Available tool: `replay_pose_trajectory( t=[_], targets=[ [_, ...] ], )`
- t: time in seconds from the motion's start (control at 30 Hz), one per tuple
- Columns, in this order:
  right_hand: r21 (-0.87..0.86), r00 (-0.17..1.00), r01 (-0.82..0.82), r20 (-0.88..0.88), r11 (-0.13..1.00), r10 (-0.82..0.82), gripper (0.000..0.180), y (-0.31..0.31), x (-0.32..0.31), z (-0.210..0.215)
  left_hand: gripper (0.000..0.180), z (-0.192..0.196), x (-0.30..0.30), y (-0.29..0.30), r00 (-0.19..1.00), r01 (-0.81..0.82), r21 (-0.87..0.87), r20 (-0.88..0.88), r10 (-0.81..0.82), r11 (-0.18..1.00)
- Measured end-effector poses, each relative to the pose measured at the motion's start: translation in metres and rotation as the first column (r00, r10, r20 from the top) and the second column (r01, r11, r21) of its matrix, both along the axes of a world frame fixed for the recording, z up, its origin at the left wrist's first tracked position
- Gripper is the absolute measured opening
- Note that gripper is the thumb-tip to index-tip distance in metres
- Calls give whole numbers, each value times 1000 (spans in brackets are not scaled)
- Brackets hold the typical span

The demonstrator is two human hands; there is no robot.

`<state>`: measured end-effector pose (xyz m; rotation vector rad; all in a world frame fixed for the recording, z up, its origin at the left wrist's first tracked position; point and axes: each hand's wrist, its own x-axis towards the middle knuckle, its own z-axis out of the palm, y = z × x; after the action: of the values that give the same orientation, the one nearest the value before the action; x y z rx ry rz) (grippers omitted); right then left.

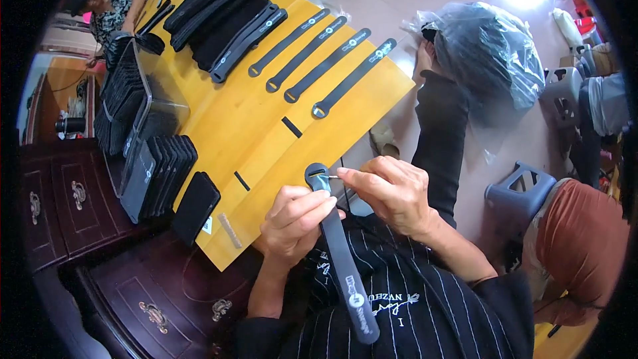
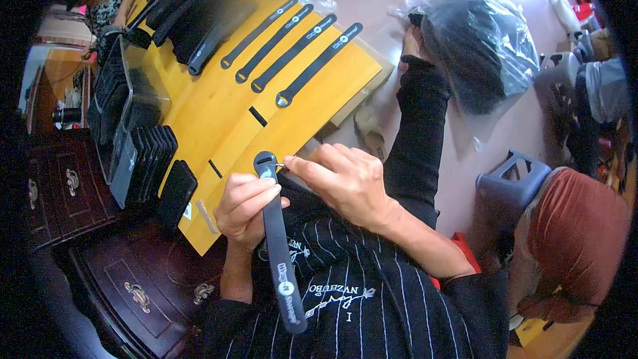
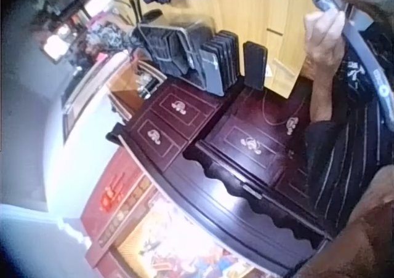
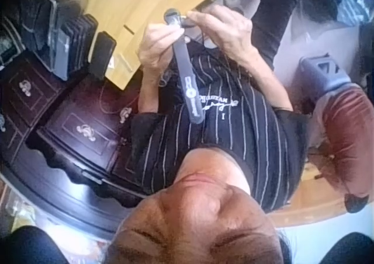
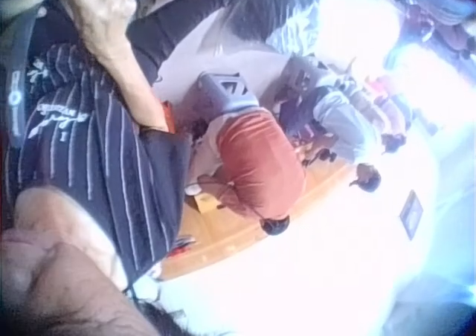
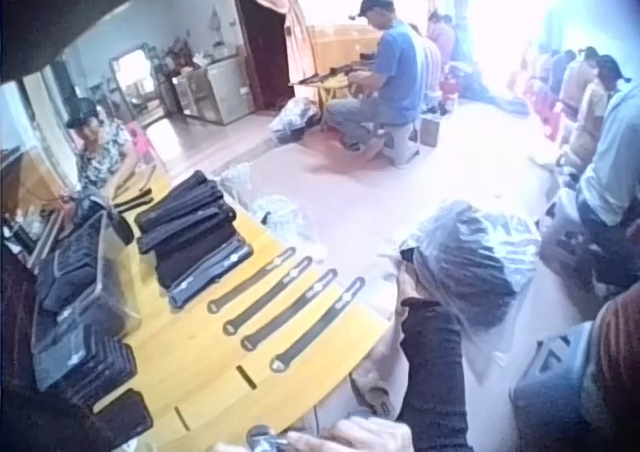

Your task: The person is assembling small metal hardware into leather straps using a pointed tool.

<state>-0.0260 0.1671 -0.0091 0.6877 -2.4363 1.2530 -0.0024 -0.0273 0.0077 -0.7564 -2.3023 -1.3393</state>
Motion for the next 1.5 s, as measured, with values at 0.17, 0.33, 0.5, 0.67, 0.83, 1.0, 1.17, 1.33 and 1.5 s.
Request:
replay_pose_trajectory(
  t=[0.17,0.33,0.5,0.67,0.83,1.0,1.17,1.33,1.5],
  targets=[
    [-515,782,59,557,855,282,16,-4,6,0,31,0,0,-3,999,19,81,48,-23,997],
    [-411,778,-41,560,911,287,19,-5,12,4,32,-5,7,1,994,-20,185,109,0,982],
    [-309,919,-1,375,951,123,18,-2,24,10,27,-24,12,15,995,-13,342,95,-20,939],
    [-69,980,-20,195,997,33,23,2,33,5,20,-33,27,14,987,-6,490,144,-74,871],
    [49,987,-68,148,996,60,25,4,29,13,19,-35,35,14,978,-51,568,196,-75,821],
    [-354,872,-57,438,933,219,19,-7,27,5,22,-31,33,4,982,-11,464,174,-79,886],
    [195,971,-155,208,969,114,19,7,14,14,24,-24,28,9,979,-50,254,202,-2,966],
    [-425,753,27,604,905,261,20,-8,20,-1,20,-34,28,18,884,-209,671,441,-157,712],
    [-234,863,-80,471,969,185,22,-2,16,-16,18,-50,42,15,854,-276,623,508,-111,732]
  ],
)
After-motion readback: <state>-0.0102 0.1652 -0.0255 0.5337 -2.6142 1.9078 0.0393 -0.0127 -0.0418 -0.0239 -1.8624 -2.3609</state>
